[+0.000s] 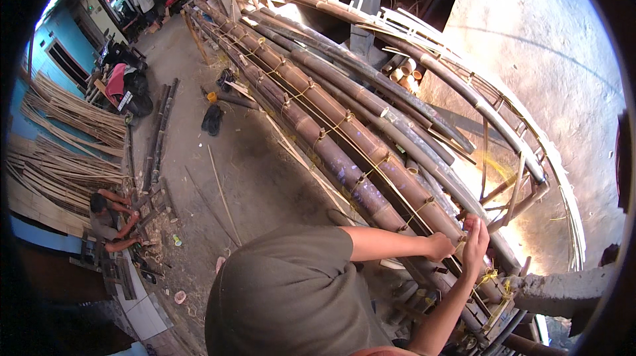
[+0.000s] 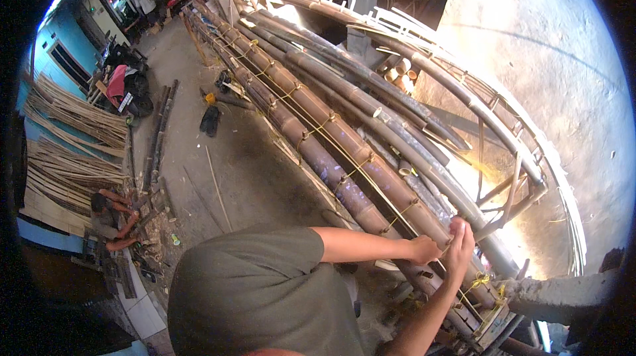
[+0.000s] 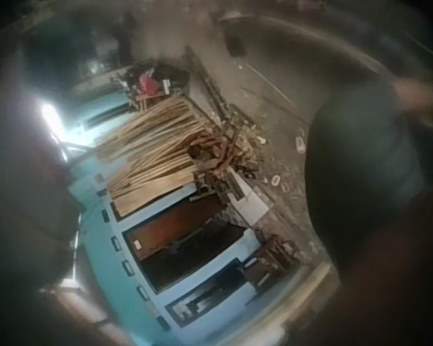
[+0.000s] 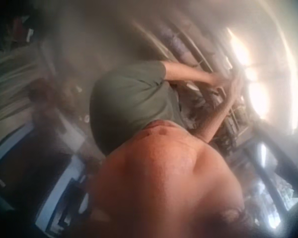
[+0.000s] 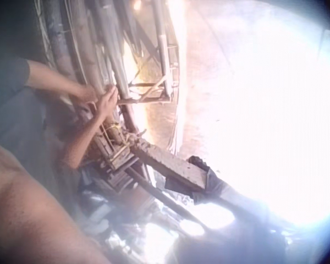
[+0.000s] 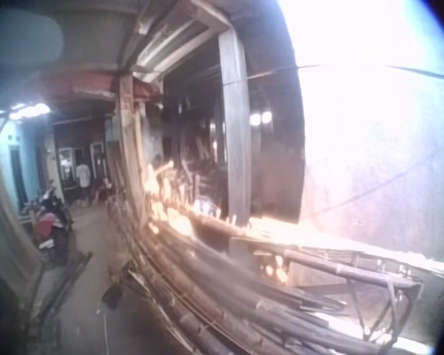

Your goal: The person repeatedly ties yellow string around a bundle of long bamboo poles arranged horizontally on a rack. They walk along the length of the poles, wrapping and knotting the string at multiple intervals to secure the bundle.

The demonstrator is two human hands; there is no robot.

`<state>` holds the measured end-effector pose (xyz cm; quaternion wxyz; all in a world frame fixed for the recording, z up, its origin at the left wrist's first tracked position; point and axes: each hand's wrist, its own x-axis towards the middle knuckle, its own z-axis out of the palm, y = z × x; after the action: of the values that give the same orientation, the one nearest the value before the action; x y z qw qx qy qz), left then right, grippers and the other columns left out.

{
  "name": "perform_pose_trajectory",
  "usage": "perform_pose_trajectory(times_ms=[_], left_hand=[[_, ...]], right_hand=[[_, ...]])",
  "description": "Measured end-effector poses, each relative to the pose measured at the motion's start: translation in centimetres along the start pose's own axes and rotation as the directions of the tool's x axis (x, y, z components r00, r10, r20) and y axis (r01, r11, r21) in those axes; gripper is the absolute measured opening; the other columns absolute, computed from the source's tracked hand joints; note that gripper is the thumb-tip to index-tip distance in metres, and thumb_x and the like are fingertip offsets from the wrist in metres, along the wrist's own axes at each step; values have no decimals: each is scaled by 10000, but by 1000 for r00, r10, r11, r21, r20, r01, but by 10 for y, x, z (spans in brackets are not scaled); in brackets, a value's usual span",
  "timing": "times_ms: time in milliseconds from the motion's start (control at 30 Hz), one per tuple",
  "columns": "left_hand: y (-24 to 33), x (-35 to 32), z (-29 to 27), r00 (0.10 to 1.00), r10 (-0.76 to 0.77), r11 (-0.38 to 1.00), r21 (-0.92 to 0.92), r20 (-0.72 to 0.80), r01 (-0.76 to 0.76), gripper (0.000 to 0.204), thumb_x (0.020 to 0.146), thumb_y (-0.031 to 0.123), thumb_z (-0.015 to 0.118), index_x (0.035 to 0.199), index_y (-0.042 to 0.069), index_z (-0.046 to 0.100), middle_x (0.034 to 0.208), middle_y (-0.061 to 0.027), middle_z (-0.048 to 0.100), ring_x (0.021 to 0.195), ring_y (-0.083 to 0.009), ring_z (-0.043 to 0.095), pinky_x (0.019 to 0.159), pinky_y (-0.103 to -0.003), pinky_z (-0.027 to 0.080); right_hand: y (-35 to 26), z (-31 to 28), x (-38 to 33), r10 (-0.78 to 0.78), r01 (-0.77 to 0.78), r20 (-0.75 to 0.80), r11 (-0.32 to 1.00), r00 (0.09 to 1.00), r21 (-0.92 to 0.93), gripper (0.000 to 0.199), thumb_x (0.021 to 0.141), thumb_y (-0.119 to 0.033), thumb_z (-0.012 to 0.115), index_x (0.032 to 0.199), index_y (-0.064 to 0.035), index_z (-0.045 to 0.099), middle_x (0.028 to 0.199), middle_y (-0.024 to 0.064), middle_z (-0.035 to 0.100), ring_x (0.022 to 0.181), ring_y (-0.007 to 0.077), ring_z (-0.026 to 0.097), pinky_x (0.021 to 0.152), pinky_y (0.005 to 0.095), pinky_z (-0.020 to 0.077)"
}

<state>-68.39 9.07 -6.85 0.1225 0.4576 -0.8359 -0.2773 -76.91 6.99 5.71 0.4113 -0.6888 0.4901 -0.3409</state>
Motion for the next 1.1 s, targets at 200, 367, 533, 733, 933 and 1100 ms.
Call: perform_pose_trajectory(times_ms=[200, 367, 533, 733, 933, 1100], left_hand=[[16, 13, -11, 987, 33, 998, -56, 156, -24, 240, 778, 177, 581, 964, 147, 730, 955, -156, 714, 920, -336, 688, 804, -479, 530], [-24, 22, 13, 984, -70, 998, 16, 164, 69, 229, 779, 251, 586, 951, 216, 733, 1068, -104, 699, 982, -328, 665, 794, -516, 522], [0, 7, 4, 991, -137, 983, -123, -12, 134, 272, 933, 383, 529, 1044, 213, 709, 989, -145, 690, 952, -366, 652, 805, -478, 506], [-6, 11, -3, 996, -91, 989, -120, -27, 87, 309, 934, 396, 537, 1007, 144, 701, 947, -151, 694, 909, -371, 660, 766, -469, 519], [-1, 13, -2, 992, -14, 997, -74, -124, 4, 263, 941, 353, 533, 1002, 155, 696, 912, -162, 689, 882, -395, 656, 772, -490, 512], [16, 62, -40, 988, 51, 808, -575, -146, -126, 327, 1001, 251, 501, 967, -8, 698, 724, -53, 666, 640, -96, 571, 625, -275, 459]], right_hand=[[144, -59, 18, 317, -276, 127, 923, 940, -268, 448, 982, -417, 516, 907, -8, 683, 814, 144, 668, 769, 241, 625, 778, 367, 477], [15, -60, -74, -3, -87, 204, 898, 979, 431, 361, 967, -319, 530, 787, -18, 616, 699, 106, 618, 639, 194, 580, 666, 361, 473], [105, 53, -192, 174, -110, 168, 936, 970, -333, 411, 923, -340, 540, 784, 37, 624, 752, 267, 602, 733, 456, 581, 667, 492, 461], [7, -1, -143, 95, 51, -234, 833, 968, 550, 410, 981, -277, 539, 646, -41, 550, 565, -34, 483, 553, 58, 412, 502, 272, 356], [89, 44, -192, 264, -264, 27, 964, 964, -28, 492, 942, -337, 542, 598, 9, 479, 504, 77, 417, 508, 127, 369, 505, 381, 356], [82, 70, -179, 304, -295, -97, 951, 948, 97, 399, 893, -313, 543, 665, 14, 568, 631, 225, 557, 566, 362, 560, 586, 474, 434]])
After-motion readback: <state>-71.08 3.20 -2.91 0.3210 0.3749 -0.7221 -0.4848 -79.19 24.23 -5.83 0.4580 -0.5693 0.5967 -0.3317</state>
